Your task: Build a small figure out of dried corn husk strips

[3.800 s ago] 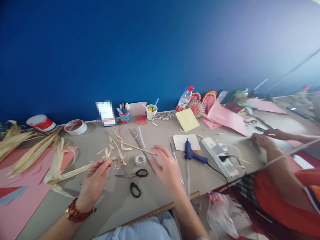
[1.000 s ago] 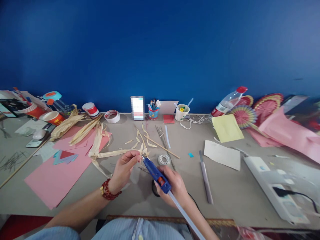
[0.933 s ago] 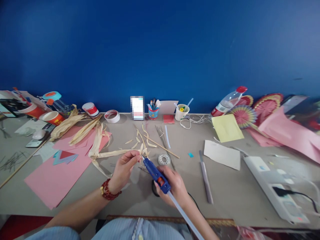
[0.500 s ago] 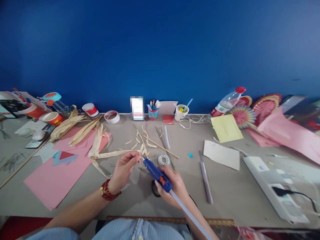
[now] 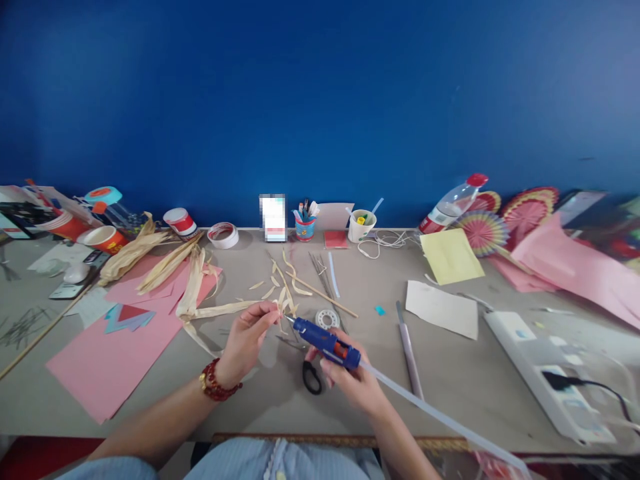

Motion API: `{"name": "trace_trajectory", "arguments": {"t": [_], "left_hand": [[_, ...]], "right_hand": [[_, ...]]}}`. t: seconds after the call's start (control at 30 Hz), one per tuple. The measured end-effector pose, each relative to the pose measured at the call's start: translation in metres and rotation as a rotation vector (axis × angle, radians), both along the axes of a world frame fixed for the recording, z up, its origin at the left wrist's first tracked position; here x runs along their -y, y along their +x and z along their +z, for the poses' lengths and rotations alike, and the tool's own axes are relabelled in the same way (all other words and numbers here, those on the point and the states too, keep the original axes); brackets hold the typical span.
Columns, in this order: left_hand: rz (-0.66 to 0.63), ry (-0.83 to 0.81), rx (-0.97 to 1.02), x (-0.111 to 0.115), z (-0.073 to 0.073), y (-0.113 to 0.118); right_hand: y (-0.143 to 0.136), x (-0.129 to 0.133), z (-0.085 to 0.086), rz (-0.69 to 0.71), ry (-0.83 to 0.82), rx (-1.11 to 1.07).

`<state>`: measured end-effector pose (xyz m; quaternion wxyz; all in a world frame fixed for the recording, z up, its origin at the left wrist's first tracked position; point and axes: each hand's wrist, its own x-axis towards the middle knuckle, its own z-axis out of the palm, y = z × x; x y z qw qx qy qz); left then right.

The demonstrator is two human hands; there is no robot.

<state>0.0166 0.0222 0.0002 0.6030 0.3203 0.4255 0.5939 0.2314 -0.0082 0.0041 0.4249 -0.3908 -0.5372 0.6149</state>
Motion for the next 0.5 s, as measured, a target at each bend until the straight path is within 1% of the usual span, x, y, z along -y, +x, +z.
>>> {"name": "trace_trajectory", "arguments": {"t": [0.1,0.2,0.27,0.33,0.4,0.43,0.47,0.5], "left_hand": [[-0.001,-0.014,-0.024,-0.001,0.000,0.000],[0.005,-0.036,-0.044,-0.001,0.000,0.001],[0.005,-0.046,-0.051,-0.001,0.001,0.000],[-0.001,-0.057,-0.054,-0.001,0.002,0.000],[-0.012,-0.062,-0.047,0.000,0.003,0.000],[-0.016,-0.064,-0.040,0.000,0.003,-0.001],[-0.021,-0.059,-0.033,0.000,0.003,-0.001],[-0.028,-0.055,-0.028,0.000,0.002,-0.002]], "right_hand": [[-0.003,0.000,0.000,0.000,-0.036,-0.054],[0.000,-0.001,0.001,-0.003,0.000,-0.105],[0.009,-0.002,0.004,-0.058,0.050,-0.132],[0.026,-0.005,0.007,-0.184,0.117,-0.106],[0.051,-0.009,0.011,-0.367,0.203,0.037],[0.067,-0.011,0.012,-0.462,0.253,0.172],[0.084,-0.013,0.012,-0.556,0.292,0.356],[0.101,-0.014,0.012,-0.635,0.304,0.585]]}}
